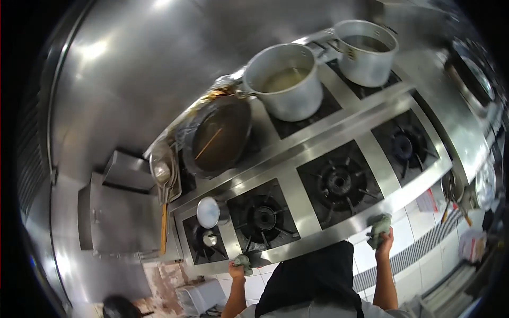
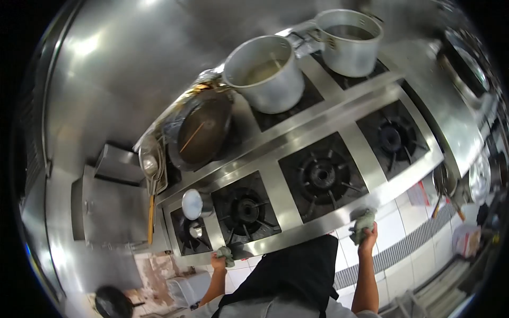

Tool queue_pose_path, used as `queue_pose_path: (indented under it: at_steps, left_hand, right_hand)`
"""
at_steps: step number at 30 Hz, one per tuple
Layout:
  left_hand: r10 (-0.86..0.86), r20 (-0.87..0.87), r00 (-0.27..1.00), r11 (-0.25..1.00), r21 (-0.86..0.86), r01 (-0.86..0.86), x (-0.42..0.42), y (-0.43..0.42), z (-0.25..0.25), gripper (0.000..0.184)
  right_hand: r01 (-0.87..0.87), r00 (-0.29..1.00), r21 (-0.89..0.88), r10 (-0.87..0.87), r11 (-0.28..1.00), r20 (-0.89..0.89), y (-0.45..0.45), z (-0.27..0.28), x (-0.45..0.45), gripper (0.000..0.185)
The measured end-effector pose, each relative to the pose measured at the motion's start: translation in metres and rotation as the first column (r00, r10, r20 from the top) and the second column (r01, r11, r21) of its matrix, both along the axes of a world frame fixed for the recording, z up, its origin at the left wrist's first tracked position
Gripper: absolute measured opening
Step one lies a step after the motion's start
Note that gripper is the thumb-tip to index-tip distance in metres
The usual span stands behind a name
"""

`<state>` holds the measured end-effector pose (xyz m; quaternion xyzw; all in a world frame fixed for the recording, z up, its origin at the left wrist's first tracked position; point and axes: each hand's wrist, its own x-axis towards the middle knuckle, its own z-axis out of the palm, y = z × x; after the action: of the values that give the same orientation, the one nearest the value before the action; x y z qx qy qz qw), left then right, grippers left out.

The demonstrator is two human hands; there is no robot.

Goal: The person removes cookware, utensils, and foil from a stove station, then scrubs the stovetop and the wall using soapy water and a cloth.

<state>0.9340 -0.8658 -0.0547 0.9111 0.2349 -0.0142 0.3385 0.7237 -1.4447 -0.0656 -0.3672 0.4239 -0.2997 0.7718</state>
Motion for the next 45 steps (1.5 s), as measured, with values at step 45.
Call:
queue_pose_path:
  at_steps: [45]
  left_hand:
    - [-0.437, 0.137, 0.889, 0.255, -0.929, 0.268, 0.669, -0.073, 0.257, 0.045]
  right_hand:
    - [-0.548, 0.806, -0.341, 0.375, 0.764, -0.458, 0.123, 0.192, 0.566, 0.039]
